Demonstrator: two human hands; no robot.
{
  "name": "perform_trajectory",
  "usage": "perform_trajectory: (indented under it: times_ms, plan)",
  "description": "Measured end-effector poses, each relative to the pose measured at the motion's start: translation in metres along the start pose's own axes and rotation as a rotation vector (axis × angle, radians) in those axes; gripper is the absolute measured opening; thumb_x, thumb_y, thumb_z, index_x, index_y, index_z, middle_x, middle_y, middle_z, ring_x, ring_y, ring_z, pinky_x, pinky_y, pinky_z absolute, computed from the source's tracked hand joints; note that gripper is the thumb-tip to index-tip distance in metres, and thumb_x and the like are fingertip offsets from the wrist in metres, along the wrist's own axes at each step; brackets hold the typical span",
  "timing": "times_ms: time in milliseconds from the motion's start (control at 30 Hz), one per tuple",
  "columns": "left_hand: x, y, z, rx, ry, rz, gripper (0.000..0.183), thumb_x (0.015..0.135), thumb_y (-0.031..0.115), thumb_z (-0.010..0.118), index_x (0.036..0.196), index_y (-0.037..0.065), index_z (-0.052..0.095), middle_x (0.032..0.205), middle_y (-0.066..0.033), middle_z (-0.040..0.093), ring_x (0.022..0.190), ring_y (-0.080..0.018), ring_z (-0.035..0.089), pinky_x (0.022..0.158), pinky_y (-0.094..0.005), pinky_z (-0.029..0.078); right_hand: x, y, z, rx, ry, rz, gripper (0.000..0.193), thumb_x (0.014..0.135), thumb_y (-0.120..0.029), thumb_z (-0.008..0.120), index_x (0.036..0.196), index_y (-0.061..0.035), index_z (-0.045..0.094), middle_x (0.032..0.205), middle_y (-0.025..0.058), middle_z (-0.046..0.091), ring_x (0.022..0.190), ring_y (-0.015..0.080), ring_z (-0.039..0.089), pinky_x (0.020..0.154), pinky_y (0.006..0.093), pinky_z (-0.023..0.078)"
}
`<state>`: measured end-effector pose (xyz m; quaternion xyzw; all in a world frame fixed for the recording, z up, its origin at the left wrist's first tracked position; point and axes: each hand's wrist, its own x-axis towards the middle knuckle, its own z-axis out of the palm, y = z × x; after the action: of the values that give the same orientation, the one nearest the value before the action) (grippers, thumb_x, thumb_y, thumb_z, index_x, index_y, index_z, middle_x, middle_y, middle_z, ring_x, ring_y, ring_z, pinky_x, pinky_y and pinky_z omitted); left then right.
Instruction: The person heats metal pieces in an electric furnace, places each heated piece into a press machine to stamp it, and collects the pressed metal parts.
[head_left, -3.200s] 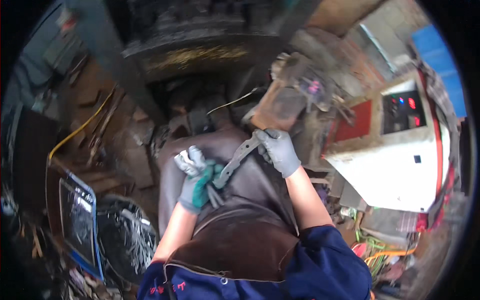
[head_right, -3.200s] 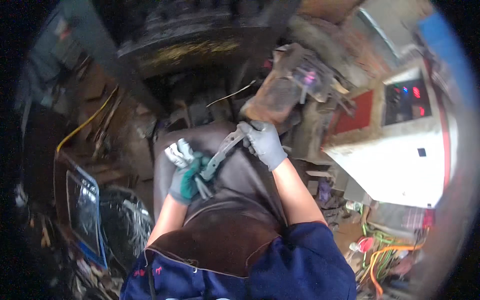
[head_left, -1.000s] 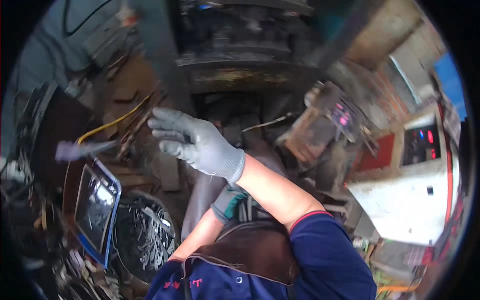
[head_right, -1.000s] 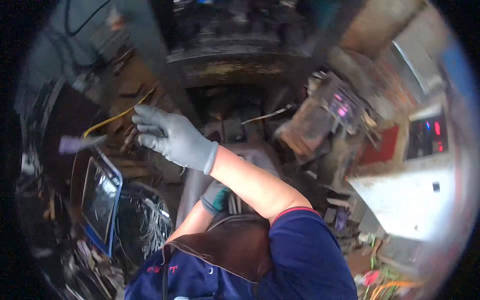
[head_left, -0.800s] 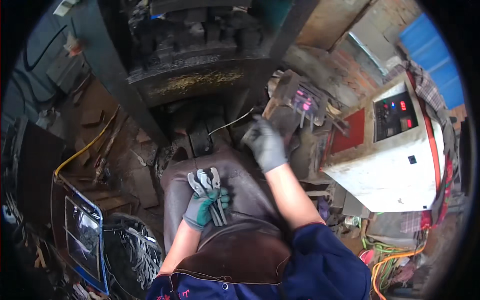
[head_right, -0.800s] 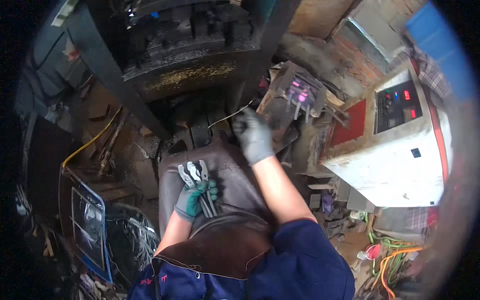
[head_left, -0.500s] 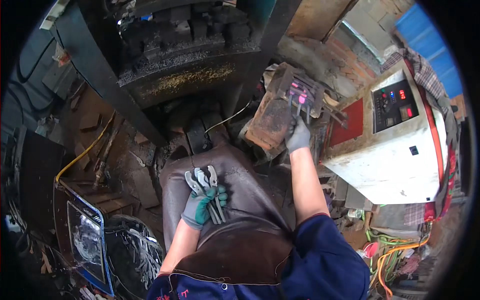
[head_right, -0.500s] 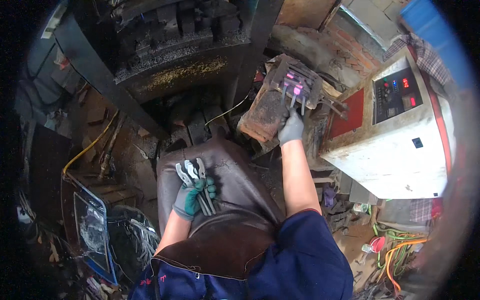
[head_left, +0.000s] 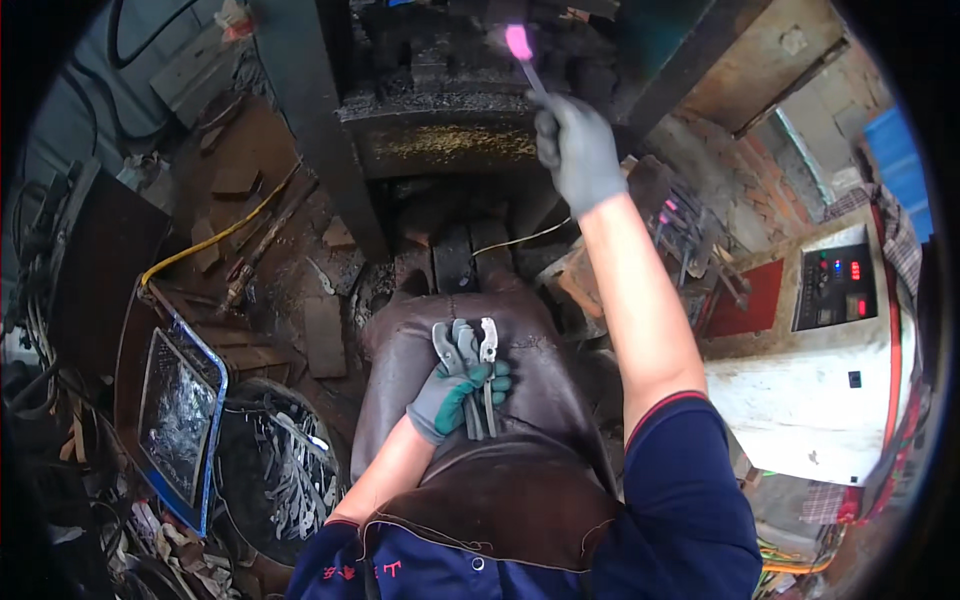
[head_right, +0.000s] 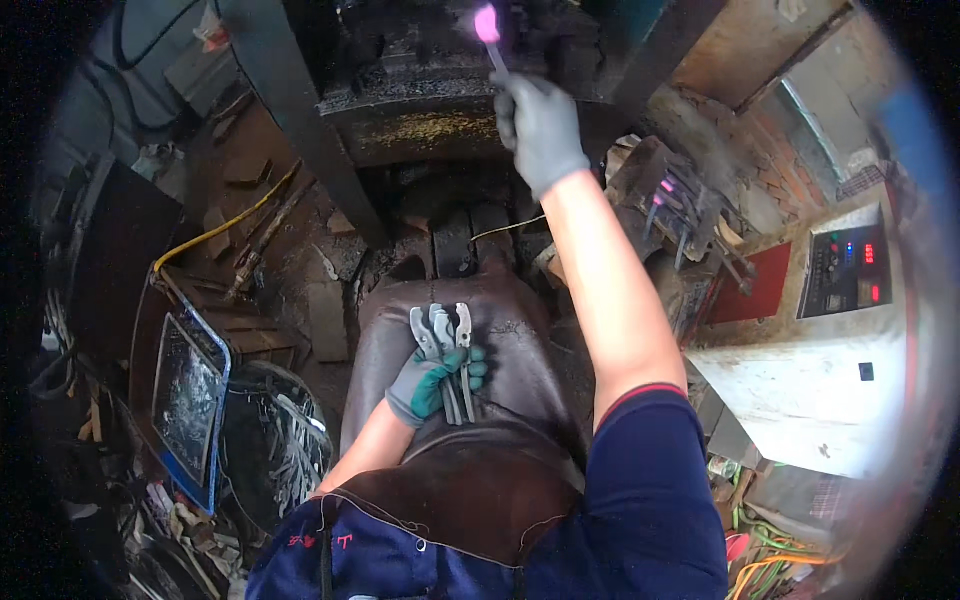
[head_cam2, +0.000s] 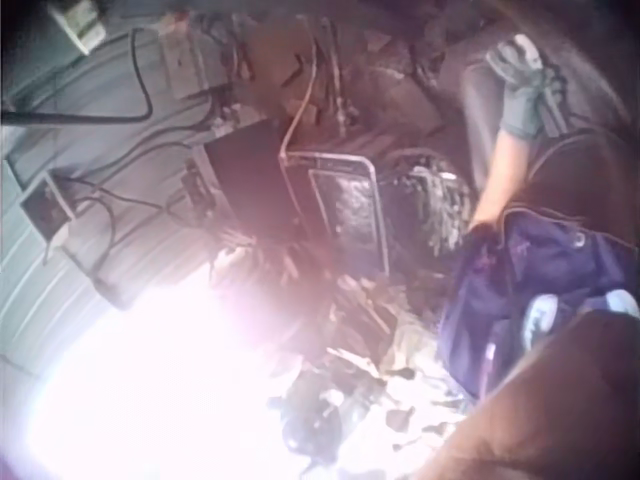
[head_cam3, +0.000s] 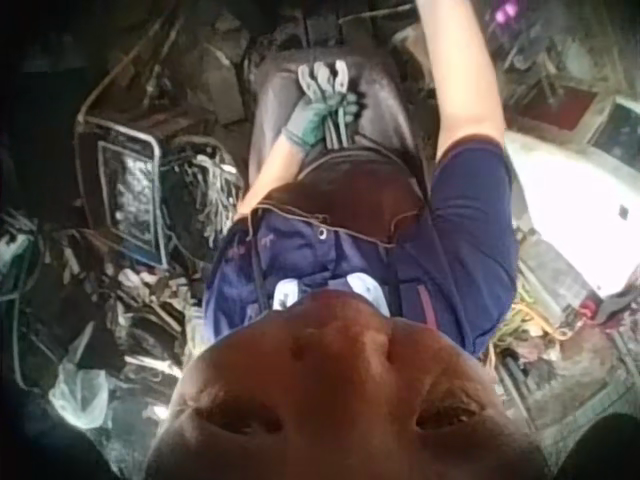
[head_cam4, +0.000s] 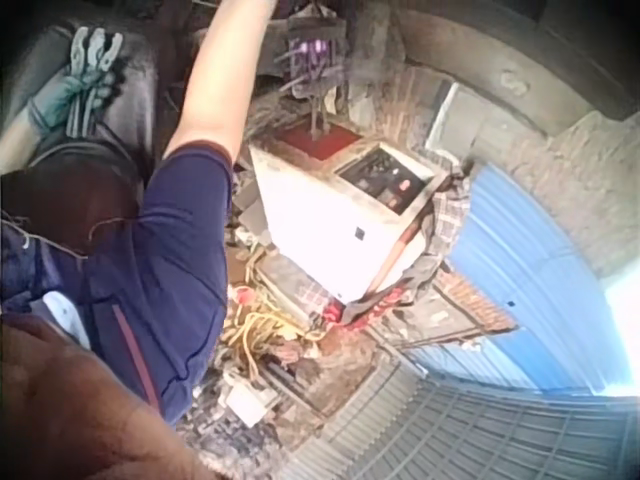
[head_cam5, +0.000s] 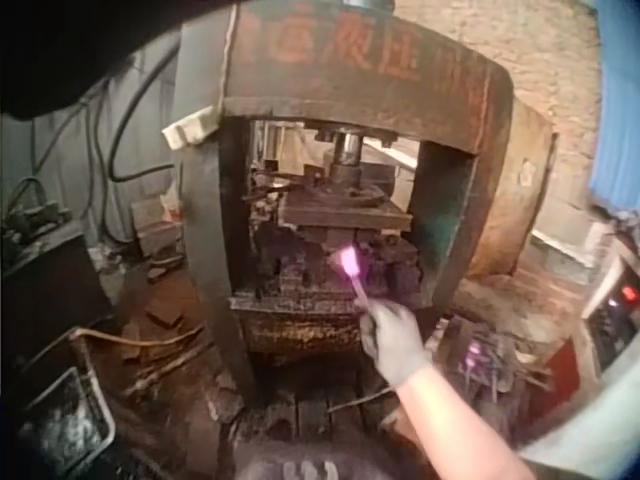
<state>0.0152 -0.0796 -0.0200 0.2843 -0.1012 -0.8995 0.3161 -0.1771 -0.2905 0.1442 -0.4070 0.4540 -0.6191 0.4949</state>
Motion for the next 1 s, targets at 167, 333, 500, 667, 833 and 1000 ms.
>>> perform_trajectory:
  times_ms: [167,333,500,667,833,1000]
  plan:
    - [-0.003,0.000,0.002,-0.002,0.006,0.020,0.021,0.092,0.012,0.056,0.110,0.003,0.058,0.094,-0.0088,0.064,0.081,-0.0206,0.063,0.073,-0.0335,0.054,0.044,-0.011,0.048,-0.015,0.089,0.171,0.018,0.089,-0.015,0.052,0.100,-0.0024,0.059,0.061,-0.0012,0.046,0.045,0.0059,0.037,0.039,0.0183,0.027]
    - [0.000,-0.003,-0.003,-0.017,-0.051,0.044,0.026,0.093,0.013,0.054,0.116,0.003,0.054,0.101,-0.0113,0.063,0.088,-0.0229,0.063,0.079,-0.0353,0.053,0.067,-0.005,0.045,0.043,0.022,0.246,0.016,0.090,-0.019,0.056,0.096,-0.0048,0.060,0.062,-0.0011,0.048,0.050,0.0054,0.041,0.037,0.0169,0.027]
    - [-0.001,0.007,-0.003,-0.135,-0.182,0.058,0.033,0.095,0.016,0.050,0.123,0.000,0.049,0.117,-0.0134,0.059,0.104,-0.0250,0.060,0.089,-0.0377,0.050,0.000,0.003,0.008,0.060,-0.056,0.161,0.033,0.091,-0.036,0.055,0.095,-0.0039,0.060,0.067,0.0026,0.055,0.054,0.0102,0.049,0.049,0.0233,0.040]
    - [-0.002,0.008,-0.002,-0.197,-0.141,0.105,0.038,0.096,0.015,0.046,0.130,-0.001,0.044,0.127,-0.0152,0.054,0.113,-0.0279,0.056,0.095,-0.0406,0.048,-0.131,0.050,-0.038,-0.630,-0.263,0.424,0.038,0.090,-0.039,0.056,0.095,-0.0013,0.062,0.071,0.0086,0.061,0.069,0.0166,0.060,0.064,0.0302,0.048]
    - [0.007,-0.007,-0.013,-0.072,-0.111,0.086,0.038,0.095,0.017,0.050,0.129,0.002,0.045,0.125,-0.0164,0.055,0.112,-0.0269,0.056,0.094,-0.0411,0.048,-0.180,0.079,-0.030,-1.128,-0.397,0.223,0.061,0.076,-0.055,0.062,0.096,0.0025,0.063,0.093,0.0237,0.065,0.090,0.0373,0.063,0.079,0.0403,0.049]
    - [0.012,-0.003,-0.019,-0.365,-0.333,0.238,0.036,0.095,0.016,0.048,0.130,0.006,0.045,0.126,-0.0119,0.053,0.118,-0.0268,0.051,0.100,-0.0448,0.042,-0.222,0.093,-0.049,-0.904,-0.784,0.395,0.041,0.081,-0.042,0.060,0.087,-0.0017,0.067,0.080,0.0208,0.065,0.074,0.0348,0.063,0.072,0.0415,0.049]
